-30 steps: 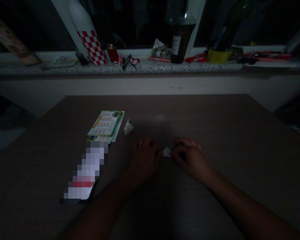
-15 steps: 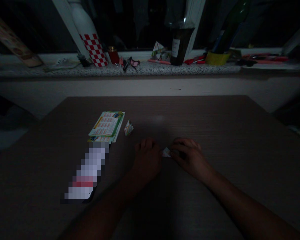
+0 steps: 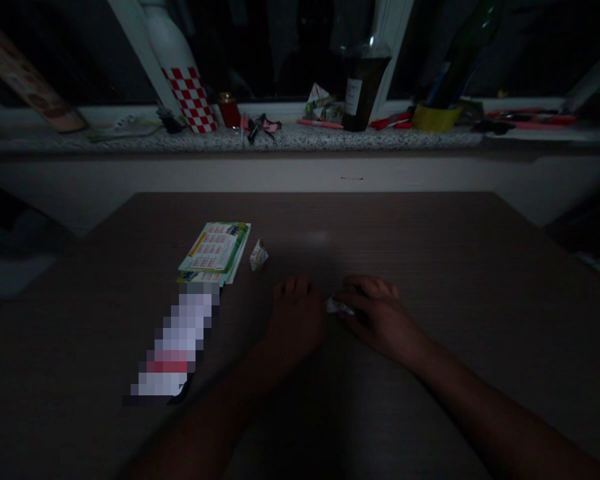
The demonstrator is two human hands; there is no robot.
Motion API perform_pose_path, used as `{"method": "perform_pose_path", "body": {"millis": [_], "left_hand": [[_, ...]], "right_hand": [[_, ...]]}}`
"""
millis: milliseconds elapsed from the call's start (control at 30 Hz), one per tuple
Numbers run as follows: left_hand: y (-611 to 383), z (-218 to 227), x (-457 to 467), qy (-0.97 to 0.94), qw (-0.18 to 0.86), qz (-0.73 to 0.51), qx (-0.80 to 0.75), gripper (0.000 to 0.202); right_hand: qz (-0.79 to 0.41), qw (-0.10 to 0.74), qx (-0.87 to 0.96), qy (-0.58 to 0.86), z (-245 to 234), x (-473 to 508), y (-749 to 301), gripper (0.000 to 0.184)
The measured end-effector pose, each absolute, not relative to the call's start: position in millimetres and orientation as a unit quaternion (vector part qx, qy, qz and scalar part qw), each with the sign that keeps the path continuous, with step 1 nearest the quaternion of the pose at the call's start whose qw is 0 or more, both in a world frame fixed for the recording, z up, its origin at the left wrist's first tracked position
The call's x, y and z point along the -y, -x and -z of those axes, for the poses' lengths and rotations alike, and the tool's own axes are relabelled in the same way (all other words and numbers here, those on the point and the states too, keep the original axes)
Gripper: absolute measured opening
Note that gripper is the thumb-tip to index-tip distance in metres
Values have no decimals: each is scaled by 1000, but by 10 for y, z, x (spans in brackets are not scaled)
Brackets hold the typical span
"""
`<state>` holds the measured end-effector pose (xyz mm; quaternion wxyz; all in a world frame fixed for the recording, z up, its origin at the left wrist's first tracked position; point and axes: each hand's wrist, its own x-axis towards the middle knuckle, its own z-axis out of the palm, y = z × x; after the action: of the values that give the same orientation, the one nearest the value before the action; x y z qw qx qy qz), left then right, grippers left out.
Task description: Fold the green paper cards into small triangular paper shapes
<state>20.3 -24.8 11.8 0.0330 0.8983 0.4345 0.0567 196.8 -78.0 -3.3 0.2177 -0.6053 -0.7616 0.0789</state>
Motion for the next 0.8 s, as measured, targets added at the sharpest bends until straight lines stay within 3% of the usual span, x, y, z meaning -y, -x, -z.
{"method": "perform_pose_path", "body": {"millis": [600,800], "left_hand": [[-111,-178,137,-886,126,-92,-436,24],[-99,-179,158,-931,104,-132,-325,17]], "right_hand": [[-97,236,788,560,91,720,-1934,25],[-115,235,785,562,48,726,-1932,24]]}}
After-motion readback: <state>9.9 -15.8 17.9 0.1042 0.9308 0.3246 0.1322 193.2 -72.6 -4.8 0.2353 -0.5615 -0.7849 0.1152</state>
